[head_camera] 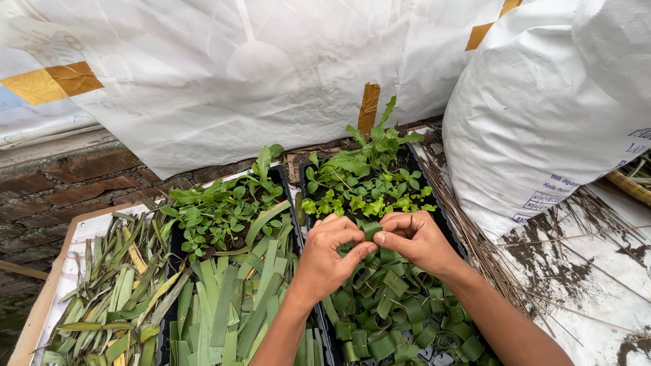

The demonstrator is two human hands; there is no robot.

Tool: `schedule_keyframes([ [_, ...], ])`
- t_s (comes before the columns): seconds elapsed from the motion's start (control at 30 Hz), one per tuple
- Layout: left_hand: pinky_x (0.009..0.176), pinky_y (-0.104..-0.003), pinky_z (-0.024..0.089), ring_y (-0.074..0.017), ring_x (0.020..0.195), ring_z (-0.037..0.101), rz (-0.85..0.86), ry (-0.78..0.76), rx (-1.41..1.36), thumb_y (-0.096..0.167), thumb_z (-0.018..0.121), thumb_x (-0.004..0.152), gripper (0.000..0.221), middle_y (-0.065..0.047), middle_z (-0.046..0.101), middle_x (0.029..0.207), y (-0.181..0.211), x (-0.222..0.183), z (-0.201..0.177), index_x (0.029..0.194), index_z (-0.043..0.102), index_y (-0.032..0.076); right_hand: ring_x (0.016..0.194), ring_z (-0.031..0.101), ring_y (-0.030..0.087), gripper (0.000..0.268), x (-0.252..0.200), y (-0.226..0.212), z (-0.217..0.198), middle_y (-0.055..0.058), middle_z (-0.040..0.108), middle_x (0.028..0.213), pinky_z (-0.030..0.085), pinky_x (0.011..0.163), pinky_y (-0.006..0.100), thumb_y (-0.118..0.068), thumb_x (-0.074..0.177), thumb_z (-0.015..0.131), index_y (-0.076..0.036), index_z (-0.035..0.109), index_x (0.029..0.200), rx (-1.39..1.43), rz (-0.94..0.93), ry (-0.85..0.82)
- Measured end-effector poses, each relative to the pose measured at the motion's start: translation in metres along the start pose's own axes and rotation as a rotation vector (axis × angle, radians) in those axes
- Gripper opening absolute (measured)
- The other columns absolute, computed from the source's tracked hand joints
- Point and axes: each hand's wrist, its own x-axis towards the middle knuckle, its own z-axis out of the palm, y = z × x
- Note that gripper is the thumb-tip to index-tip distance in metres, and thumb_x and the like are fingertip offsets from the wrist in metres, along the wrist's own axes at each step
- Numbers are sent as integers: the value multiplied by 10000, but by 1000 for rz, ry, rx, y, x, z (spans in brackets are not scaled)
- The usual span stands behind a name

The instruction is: A person is seen folding small green leaves and threading them onto a thin wooden stick to prepare them for use as wrappers.

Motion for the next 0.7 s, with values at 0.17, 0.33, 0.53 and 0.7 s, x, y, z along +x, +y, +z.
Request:
schedule_keyframes([
  [0.17,523,-257,395,-77,592,448,-256,23,-163,224,793,860,183,18,673,813,18,3,0,952,745,74,600,449,90,178,-1,-6,4,5,560,688,364,533,247,-128,892,768,-52,739,734,-104,-161,83],
  [0.33,470,-267,319,-57,538,360,-289,75,-261,183,771,901,145,40,577,700,14,3,10,971,821,67,582,423,69,166,0,-8,9,2,570,705,310,497,230,-162,922,741,-50,758,800,-148,-219,124],
  [0.53,457,-244,402,-87,509,522,-253,65,-335,123,824,798,135,-70,712,749,-1,0,-2,900,799,38,473,345,35,113,4,-9,12,48,684,685,281,405,233,-76,894,755,-28,805,805,-213,-202,114],
  [0.7,530,-207,411,-38,619,515,-318,127,-530,56,839,791,130,-48,719,770,-24,0,5,912,806,21,453,338,63,89,1,-6,15,57,710,635,305,420,271,-42,876,747,-56,834,890,-339,-202,124],
])
